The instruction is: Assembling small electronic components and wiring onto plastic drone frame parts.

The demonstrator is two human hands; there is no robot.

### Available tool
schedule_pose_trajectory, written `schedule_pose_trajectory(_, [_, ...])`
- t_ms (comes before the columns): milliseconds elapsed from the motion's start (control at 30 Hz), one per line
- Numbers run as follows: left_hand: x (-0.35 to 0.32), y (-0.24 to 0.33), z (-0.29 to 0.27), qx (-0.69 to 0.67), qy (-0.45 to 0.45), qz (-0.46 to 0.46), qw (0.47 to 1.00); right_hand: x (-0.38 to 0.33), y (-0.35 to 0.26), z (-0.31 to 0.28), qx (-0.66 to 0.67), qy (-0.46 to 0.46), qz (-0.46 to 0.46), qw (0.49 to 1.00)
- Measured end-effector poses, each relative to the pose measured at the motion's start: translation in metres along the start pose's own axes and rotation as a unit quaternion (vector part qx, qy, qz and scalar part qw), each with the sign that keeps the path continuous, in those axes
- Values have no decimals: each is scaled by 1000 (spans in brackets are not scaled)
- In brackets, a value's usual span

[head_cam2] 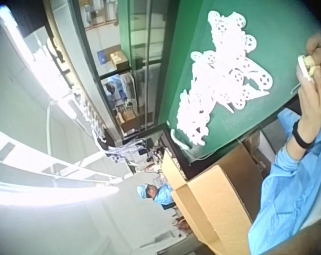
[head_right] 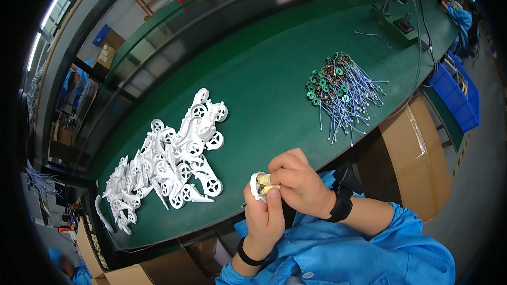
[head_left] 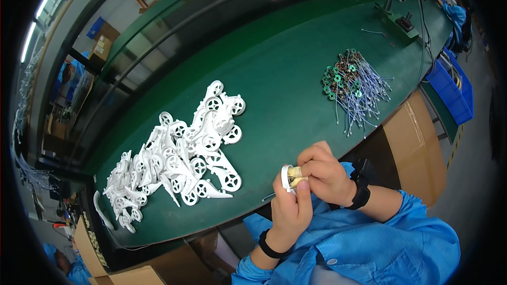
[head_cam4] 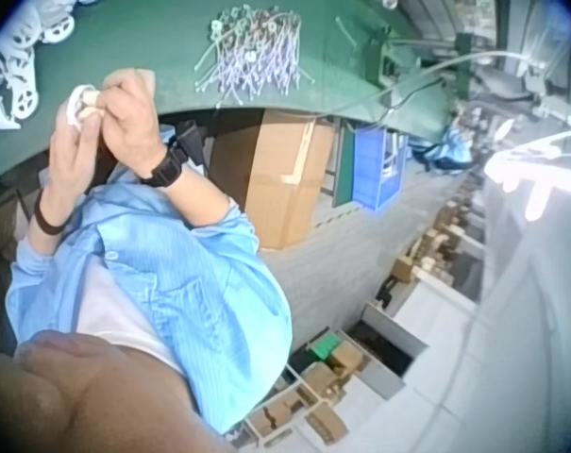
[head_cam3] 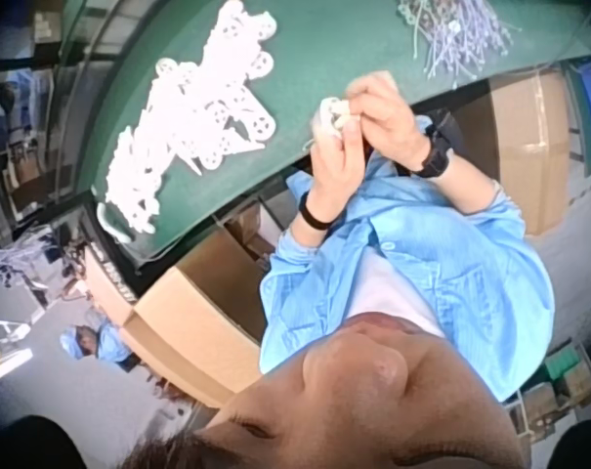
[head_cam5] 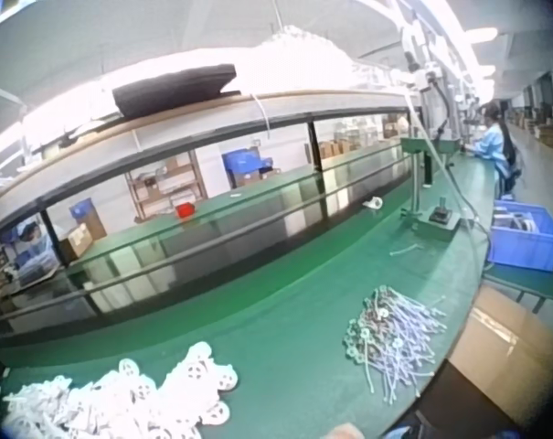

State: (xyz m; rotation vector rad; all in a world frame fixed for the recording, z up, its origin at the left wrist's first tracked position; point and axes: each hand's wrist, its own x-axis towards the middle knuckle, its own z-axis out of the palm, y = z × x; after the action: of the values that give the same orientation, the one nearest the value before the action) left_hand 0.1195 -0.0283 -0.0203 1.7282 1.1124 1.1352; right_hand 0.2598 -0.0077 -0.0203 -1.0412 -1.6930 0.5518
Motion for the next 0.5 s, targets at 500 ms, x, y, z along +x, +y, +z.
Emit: schedule_pose_trajectory(500, [8,4,-17,-273,-19,-205,940,9,-4,3,81,-43,57,994])
